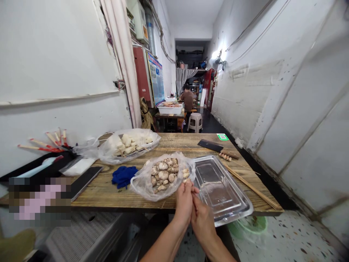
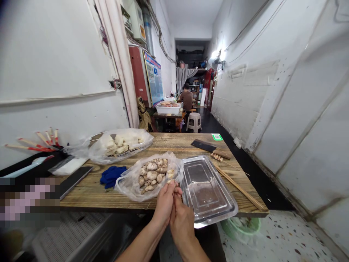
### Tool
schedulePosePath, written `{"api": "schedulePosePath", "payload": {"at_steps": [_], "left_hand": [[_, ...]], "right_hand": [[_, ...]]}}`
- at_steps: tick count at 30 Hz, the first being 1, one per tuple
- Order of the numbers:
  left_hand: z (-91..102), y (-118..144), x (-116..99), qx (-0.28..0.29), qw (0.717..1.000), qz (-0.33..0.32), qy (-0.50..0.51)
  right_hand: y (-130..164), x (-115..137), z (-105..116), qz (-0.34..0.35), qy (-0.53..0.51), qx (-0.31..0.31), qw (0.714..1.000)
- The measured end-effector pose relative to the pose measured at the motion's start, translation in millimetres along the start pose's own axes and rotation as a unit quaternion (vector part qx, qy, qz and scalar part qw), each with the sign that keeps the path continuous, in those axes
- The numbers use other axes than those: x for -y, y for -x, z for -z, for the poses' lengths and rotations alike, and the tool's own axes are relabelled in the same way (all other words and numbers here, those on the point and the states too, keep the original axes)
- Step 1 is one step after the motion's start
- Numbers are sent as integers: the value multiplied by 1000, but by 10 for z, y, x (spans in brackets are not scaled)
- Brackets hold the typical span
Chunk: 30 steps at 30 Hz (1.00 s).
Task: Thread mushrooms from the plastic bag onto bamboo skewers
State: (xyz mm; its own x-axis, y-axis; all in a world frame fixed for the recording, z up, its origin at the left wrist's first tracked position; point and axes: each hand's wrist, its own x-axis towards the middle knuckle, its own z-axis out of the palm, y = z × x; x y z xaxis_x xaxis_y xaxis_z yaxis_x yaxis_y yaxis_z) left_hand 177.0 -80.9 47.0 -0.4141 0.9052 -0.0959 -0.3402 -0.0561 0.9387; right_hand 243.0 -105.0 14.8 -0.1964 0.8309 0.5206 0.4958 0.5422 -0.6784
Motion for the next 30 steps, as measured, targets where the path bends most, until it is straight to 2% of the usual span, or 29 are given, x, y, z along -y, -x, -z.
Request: {"api": "schedulePosePath", "payload": {"at_steps": [6,9,14,18,30], "left_hand": [[38,-28,27,14,999,7,-40],[23,-7,-25,35,999,20,-18],[23,61,-48,72,996,48,11],[37,67,9,62,997,18,-35],[63,4,44,30,998,-27,-56]], "right_hand": [[48,14,-20,18,24,-5,1000],[21,13,-21,-5,20,3,1000],[-60,8,9,-38,0,-36,999],[-76,14,31,-45,-21,-22,999],[-13,-12,2,3,-13,-11,1000]]}}
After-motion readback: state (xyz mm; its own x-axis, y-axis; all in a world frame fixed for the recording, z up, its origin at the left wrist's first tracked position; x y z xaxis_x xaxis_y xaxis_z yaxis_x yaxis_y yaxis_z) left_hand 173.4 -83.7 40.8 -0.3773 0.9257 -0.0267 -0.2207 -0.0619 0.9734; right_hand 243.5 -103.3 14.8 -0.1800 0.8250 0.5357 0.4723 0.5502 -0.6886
